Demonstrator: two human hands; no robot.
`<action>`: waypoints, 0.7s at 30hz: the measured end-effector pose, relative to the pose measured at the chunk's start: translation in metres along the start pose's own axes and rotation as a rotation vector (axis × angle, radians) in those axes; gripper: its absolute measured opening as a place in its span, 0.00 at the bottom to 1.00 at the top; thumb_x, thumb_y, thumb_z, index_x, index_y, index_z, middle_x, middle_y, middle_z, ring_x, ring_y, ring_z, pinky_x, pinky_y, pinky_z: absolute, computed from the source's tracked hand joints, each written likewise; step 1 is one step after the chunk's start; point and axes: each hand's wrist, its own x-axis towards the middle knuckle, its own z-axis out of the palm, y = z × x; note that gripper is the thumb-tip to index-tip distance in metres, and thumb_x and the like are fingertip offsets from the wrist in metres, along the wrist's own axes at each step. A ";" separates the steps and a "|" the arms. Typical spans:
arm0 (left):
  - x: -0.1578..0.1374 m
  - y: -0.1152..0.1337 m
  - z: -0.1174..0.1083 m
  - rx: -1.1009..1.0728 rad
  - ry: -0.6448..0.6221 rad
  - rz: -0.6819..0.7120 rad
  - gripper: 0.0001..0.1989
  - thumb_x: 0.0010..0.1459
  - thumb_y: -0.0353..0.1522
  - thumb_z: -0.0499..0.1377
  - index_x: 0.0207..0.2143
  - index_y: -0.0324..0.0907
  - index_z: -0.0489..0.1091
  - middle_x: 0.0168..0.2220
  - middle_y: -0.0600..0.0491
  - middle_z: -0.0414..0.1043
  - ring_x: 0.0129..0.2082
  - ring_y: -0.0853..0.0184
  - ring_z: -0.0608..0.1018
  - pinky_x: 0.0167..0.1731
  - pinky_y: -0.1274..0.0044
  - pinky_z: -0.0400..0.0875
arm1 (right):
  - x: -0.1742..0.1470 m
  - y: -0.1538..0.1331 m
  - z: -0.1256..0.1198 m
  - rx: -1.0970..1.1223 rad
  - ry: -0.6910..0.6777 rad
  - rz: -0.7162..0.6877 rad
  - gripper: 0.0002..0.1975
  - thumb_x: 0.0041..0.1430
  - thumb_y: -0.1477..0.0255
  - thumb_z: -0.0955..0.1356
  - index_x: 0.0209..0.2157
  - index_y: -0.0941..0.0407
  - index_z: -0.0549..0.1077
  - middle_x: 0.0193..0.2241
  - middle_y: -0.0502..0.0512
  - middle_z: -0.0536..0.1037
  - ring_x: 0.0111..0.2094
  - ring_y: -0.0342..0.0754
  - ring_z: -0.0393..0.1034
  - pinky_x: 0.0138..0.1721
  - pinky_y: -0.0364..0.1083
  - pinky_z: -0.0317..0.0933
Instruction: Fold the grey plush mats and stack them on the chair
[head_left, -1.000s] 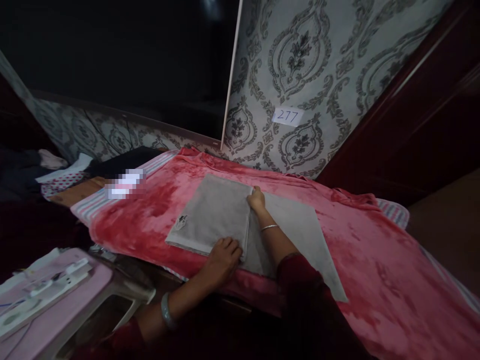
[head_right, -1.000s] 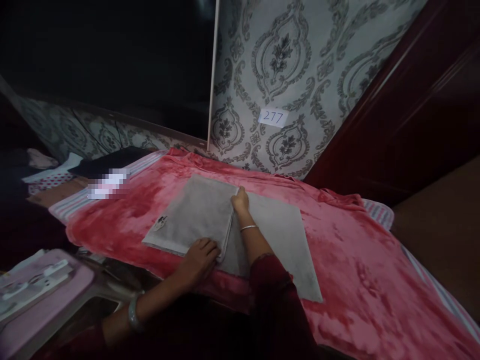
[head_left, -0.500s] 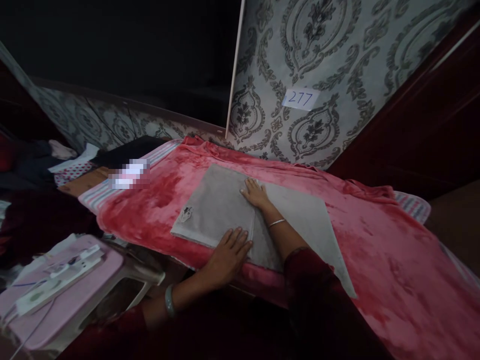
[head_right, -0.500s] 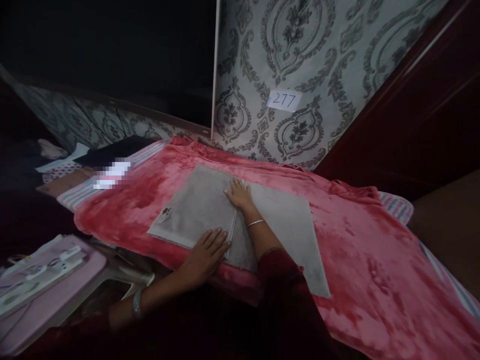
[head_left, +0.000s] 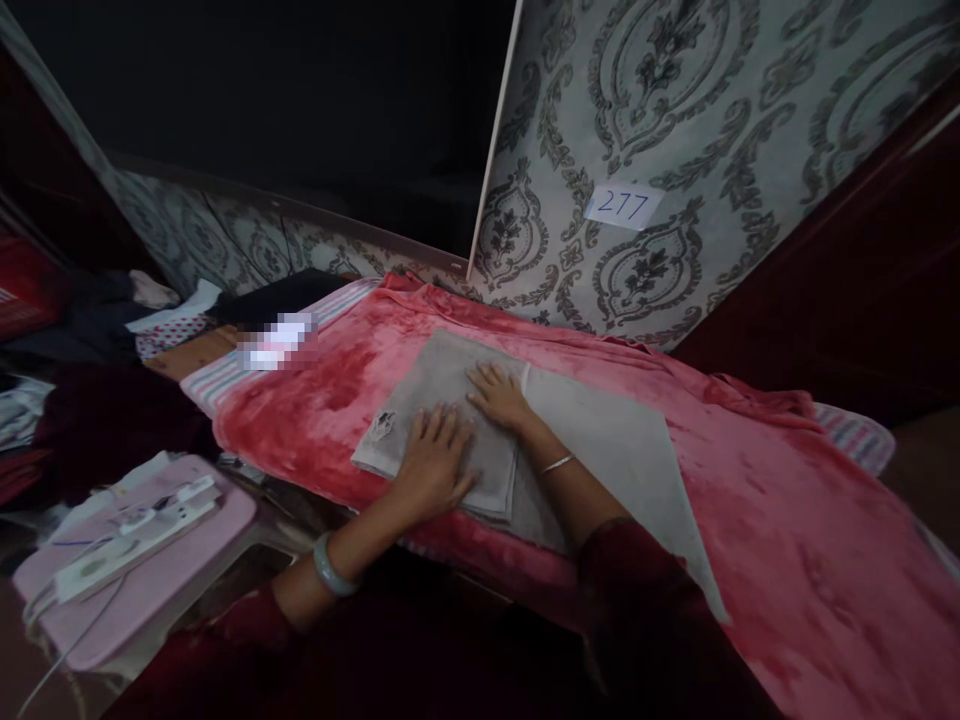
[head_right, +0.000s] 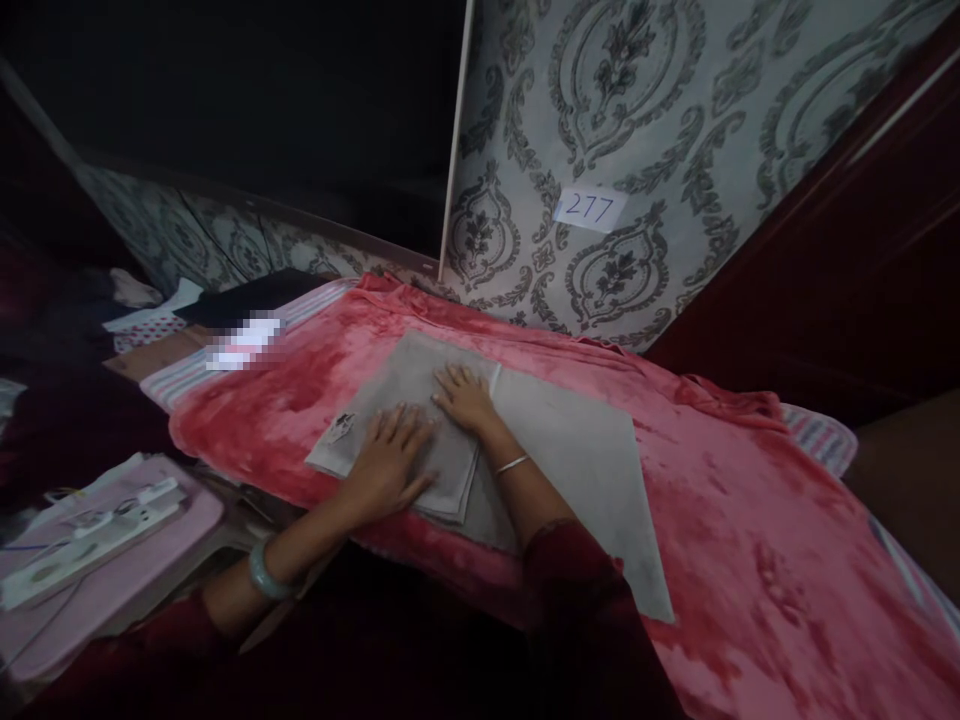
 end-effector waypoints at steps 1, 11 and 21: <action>-0.001 -0.001 0.004 0.037 -0.042 -0.023 0.33 0.63 0.46 0.60 0.66 0.41 0.65 0.69 0.36 0.58 0.70 0.37 0.57 0.65 0.43 0.51 | -0.002 -0.003 0.004 -0.007 -0.005 -0.012 0.30 0.74 0.56 0.55 0.73 0.47 0.51 0.75 0.54 0.44 0.74 0.57 0.37 0.69 0.67 0.41; -0.010 -0.007 0.021 0.108 -0.083 -0.029 0.32 0.65 0.49 0.56 0.68 0.49 0.63 0.71 0.40 0.56 0.71 0.37 0.55 0.64 0.42 0.50 | -0.009 -0.004 0.007 0.031 0.004 -0.006 0.30 0.74 0.57 0.56 0.73 0.48 0.52 0.74 0.53 0.46 0.74 0.57 0.38 0.70 0.65 0.39; -0.008 -0.011 0.020 0.064 -0.058 0.010 0.29 0.66 0.46 0.56 0.67 0.48 0.65 0.69 0.42 0.60 0.70 0.36 0.56 0.63 0.40 0.51 | -0.061 0.020 0.015 0.072 -0.001 0.016 0.30 0.74 0.58 0.57 0.73 0.47 0.51 0.74 0.55 0.47 0.74 0.56 0.37 0.70 0.65 0.40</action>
